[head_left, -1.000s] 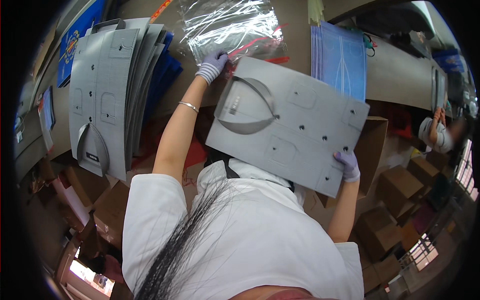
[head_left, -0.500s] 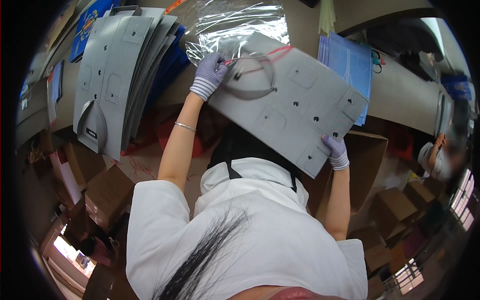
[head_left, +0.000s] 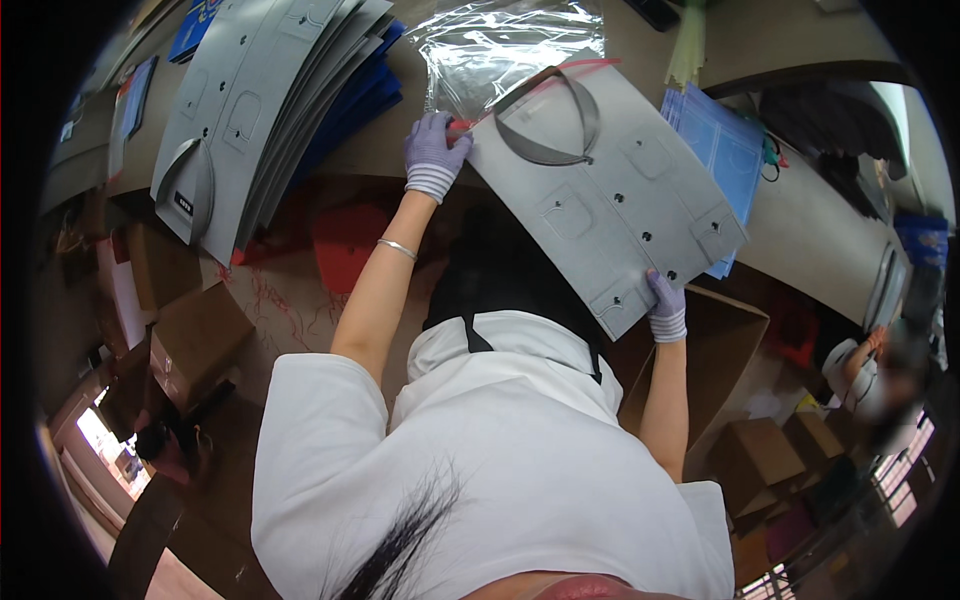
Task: Packaging folded shirts into plastic bags at a manufacturing facility.
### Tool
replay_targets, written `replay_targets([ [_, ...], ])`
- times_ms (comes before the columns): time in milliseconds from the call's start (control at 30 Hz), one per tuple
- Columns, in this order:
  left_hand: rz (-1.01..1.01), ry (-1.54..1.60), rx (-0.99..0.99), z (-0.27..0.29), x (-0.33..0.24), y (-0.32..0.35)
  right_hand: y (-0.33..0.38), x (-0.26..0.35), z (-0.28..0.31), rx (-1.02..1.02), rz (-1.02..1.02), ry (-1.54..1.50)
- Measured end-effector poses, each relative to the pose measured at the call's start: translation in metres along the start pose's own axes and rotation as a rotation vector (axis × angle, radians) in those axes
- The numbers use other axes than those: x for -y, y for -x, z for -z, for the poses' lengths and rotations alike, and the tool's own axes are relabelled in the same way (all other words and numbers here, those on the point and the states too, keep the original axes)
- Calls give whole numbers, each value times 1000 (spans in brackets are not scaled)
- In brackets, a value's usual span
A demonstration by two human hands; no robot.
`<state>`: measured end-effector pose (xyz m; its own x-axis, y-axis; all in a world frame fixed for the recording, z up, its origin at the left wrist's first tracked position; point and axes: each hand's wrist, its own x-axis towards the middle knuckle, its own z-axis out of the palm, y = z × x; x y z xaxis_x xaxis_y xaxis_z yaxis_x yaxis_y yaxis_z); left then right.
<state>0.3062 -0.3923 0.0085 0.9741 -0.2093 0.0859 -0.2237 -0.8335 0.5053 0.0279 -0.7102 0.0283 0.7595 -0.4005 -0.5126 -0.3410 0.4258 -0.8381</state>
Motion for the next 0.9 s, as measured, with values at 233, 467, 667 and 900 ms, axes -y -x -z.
replay_targets([
  [233, 7, -11, 128, -36, -3, -45, -37, 12, -12, 99, -35, 11],
  [467, -72, 68, 78, -42, 19, -41, -43, 15, -4, 73, 14, 14],
  [667, -62, -11, 26, -36, 18, -24, -45, 18, -6, 48, 6, -35],
  [900, -66, -103, -281, 2, 8, -7, -30, 17, -23, 23, 61, 182],
])
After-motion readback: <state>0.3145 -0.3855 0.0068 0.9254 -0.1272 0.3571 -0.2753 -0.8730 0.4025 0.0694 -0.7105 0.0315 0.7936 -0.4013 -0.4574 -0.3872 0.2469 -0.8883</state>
